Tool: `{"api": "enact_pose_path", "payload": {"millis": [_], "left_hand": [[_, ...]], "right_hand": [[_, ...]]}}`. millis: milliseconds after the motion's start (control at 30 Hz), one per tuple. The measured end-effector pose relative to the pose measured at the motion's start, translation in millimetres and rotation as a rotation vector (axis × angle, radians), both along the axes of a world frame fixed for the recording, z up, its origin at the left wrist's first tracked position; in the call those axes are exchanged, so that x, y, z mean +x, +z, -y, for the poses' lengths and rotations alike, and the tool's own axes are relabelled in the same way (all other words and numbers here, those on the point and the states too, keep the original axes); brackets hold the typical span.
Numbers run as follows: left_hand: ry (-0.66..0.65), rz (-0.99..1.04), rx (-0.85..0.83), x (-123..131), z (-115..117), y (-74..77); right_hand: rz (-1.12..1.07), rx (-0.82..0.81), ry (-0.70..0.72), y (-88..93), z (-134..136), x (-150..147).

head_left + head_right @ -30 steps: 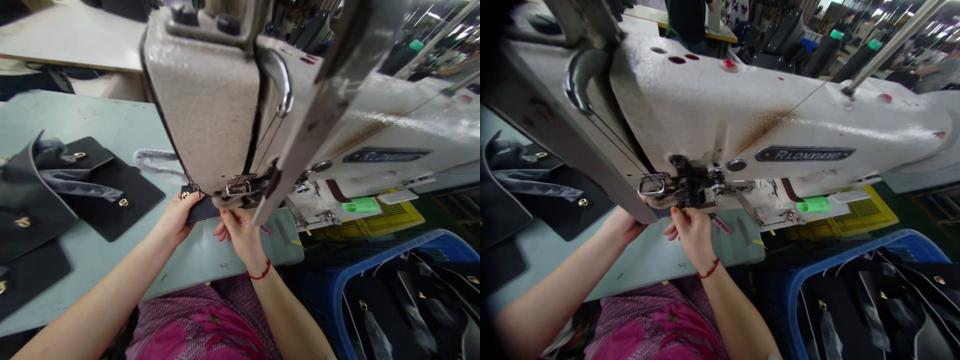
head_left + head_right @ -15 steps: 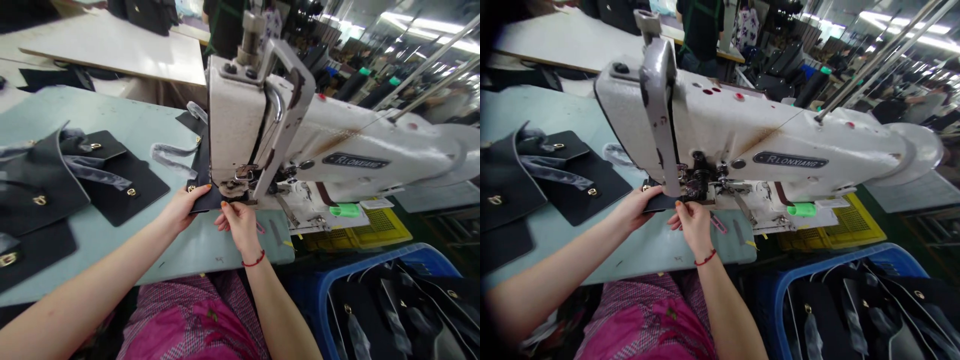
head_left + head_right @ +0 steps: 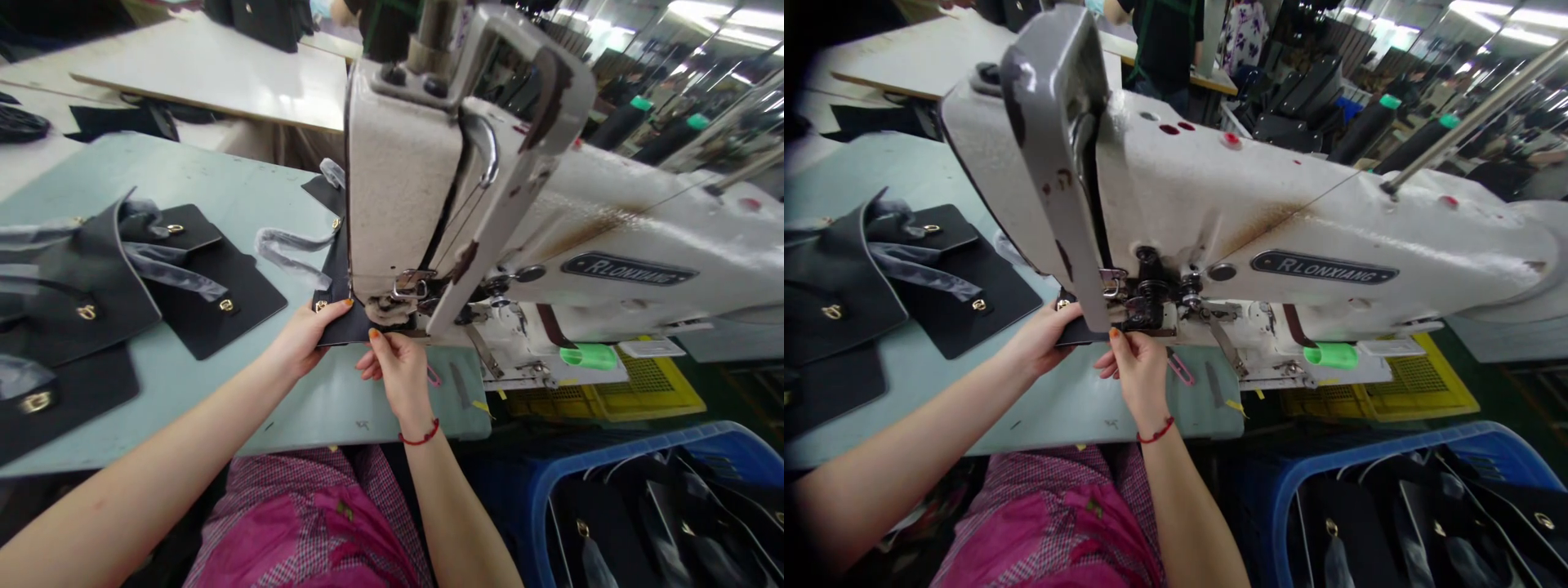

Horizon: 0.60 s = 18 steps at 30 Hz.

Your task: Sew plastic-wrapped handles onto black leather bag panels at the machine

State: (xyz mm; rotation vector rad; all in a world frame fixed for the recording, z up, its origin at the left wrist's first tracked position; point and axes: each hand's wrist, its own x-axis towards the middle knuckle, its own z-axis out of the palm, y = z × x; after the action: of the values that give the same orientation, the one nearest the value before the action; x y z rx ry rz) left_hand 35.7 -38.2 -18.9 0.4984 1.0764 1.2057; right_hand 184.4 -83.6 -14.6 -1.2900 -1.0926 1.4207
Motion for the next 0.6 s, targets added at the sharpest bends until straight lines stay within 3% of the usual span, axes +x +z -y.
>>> {"api": "enact_pose_path", "payload": {"millis": [233,367,533,600], "left_hand": [[-0.305,0.074,-0.19,-20,2,-3.0],[-0.443,0.0,-0.204,-30,-3,-1.1],[-0.467,-0.095,-0.101,-31,-11,10.1],[-0.361,-0.106,-0.058,-27,-11,17.3]], "right_hand": [[-0.001,-0.016,0.005,3.4,5,-4],[0.008,-0.023,-0.013,4.2,5,-5],[0.016,-0.013,-0.023,3.6,4,-8],[0.028,-0.006,-0.032,3.2,4,-9]]}}
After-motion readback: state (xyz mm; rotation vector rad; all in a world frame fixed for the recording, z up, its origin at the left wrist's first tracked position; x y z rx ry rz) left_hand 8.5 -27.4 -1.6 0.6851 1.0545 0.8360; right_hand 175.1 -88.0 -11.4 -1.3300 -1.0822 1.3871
